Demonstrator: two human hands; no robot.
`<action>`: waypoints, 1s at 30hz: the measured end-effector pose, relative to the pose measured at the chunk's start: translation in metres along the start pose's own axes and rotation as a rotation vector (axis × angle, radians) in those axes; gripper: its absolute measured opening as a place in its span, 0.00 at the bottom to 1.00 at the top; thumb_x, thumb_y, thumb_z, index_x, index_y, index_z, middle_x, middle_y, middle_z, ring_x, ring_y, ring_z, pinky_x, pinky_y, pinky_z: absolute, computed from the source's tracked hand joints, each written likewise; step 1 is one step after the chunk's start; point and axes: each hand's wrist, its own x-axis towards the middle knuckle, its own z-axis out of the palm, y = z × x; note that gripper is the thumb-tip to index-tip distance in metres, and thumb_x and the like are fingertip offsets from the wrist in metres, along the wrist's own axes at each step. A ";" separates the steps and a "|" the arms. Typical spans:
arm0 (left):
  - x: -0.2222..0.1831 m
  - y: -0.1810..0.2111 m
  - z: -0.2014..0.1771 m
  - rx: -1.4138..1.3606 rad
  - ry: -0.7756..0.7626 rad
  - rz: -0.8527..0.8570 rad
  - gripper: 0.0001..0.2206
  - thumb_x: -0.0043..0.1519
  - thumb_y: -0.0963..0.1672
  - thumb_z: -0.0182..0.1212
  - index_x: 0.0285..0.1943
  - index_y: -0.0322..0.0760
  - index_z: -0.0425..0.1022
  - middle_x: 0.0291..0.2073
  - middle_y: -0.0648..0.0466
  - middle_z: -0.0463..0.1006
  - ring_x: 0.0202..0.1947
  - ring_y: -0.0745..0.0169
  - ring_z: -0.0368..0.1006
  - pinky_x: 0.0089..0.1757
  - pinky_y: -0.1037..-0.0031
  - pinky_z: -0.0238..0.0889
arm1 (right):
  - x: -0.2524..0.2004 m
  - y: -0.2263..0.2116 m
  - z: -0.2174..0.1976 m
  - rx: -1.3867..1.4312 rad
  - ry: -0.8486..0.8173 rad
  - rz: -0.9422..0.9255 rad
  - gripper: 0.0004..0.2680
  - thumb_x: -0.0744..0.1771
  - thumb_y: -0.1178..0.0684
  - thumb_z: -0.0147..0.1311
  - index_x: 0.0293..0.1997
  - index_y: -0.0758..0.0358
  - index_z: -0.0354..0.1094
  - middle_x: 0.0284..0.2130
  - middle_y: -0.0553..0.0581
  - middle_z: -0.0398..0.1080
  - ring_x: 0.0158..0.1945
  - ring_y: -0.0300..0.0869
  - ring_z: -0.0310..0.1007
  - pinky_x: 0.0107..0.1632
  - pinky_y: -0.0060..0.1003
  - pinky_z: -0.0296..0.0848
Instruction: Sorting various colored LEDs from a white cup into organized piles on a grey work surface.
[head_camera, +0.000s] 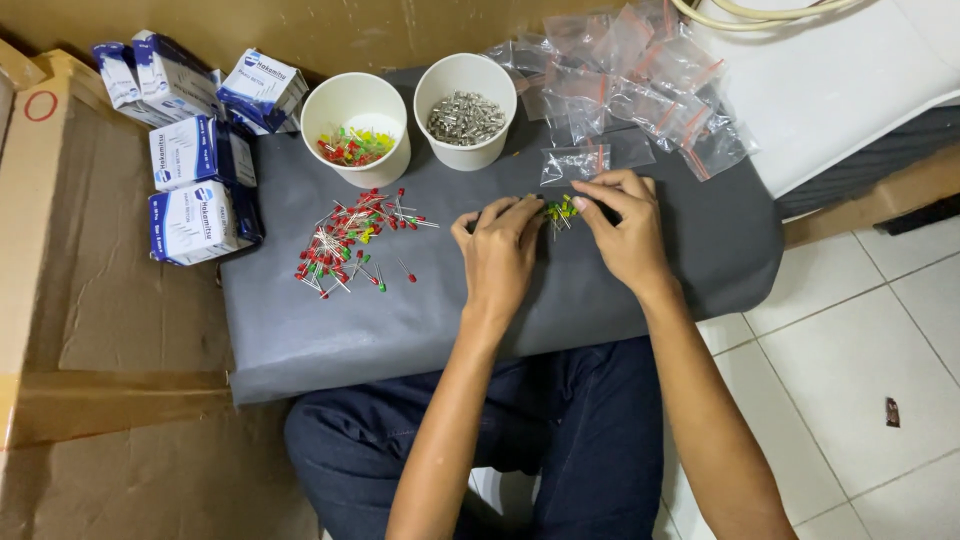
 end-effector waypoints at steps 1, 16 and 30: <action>0.000 -0.001 0.001 0.000 0.002 0.001 0.07 0.63 0.41 0.65 0.47 0.45 0.82 0.40 0.57 0.86 0.51 0.60 0.77 0.55 0.57 0.50 | 0.000 0.001 0.001 0.000 0.001 -0.002 0.07 0.68 0.57 0.63 0.51 0.58 0.79 0.41 0.57 0.72 0.48 0.51 0.69 0.54 0.44 0.69; -0.016 -0.013 -0.019 0.041 0.098 -0.033 0.06 0.61 0.41 0.66 0.44 0.49 0.80 0.46 0.64 0.81 0.52 0.63 0.71 0.53 0.60 0.52 | -0.004 -0.014 0.003 -0.019 0.105 -0.055 0.04 0.68 0.60 0.61 0.47 0.63 0.77 0.38 0.55 0.71 0.44 0.49 0.70 0.51 0.43 0.68; -0.040 -0.063 -0.100 0.096 0.219 -0.081 0.06 0.60 0.43 0.66 0.45 0.49 0.79 0.45 0.63 0.78 0.52 0.61 0.70 0.49 0.65 0.58 | 0.002 -0.115 0.080 0.222 -0.169 -0.236 0.06 0.66 0.61 0.62 0.46 0.61 0.76 0.38 0.57 0.73 0.41 0.52 0.73 0.46 0.44 0.72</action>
